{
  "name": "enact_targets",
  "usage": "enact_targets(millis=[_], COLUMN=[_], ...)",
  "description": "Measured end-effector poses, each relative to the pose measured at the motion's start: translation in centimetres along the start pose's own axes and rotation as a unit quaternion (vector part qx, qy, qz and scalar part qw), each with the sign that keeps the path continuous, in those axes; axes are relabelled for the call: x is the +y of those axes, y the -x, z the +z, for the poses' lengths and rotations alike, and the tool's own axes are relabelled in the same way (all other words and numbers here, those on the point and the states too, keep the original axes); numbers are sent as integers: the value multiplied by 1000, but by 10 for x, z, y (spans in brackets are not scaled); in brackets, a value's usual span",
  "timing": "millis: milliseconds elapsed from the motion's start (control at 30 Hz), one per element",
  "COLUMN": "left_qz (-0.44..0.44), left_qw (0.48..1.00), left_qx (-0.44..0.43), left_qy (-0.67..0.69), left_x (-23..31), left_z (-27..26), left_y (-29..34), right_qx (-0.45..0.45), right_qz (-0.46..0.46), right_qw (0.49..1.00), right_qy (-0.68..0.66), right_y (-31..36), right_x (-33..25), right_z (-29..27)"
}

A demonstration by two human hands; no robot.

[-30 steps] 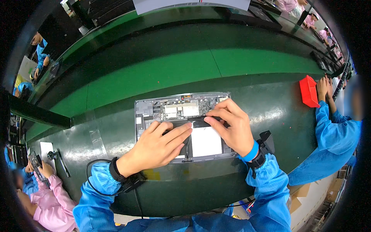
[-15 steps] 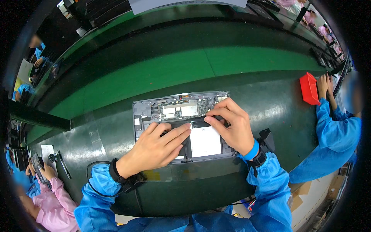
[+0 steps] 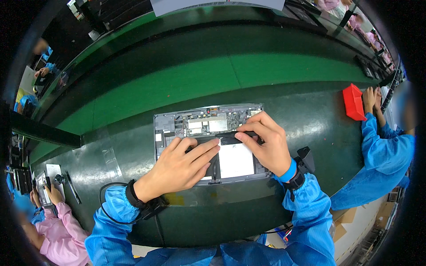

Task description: Assembling internal components and cables of a tablet device on an assembly line.

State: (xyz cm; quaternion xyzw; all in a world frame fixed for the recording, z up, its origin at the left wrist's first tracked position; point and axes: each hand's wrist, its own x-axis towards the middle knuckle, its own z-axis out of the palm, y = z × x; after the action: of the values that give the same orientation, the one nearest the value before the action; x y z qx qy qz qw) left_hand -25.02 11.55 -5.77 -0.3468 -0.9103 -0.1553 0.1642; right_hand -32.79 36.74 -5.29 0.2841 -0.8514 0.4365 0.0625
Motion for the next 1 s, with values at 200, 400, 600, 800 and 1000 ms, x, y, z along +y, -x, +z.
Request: enact_targets(millis=[200,400,600,800,1000], left_qz=[-2,2,2,4,0], left_qw=[1000,1000,1000,1000,1000], left_qx=[3,11,19,21,17], left_qy=[-10,-8,-5,-7,-6], left_x=[1,0,-1,-2,-3], left_z=[1,0,3,5,6], left_y=[0,1,4,7,9], right_qx=[-25,-60,-126,-184,-213], right_qz=[-64,-78,82,101,112], right_qw=[992,977,985,972,968], right_qy=[104,187,80,109,77], right_y=[-4,-17,-31,-43,-48], right_x=[-7,-23,-27,-18,-17], right_z=[-7,-20,-23,-22,-18])
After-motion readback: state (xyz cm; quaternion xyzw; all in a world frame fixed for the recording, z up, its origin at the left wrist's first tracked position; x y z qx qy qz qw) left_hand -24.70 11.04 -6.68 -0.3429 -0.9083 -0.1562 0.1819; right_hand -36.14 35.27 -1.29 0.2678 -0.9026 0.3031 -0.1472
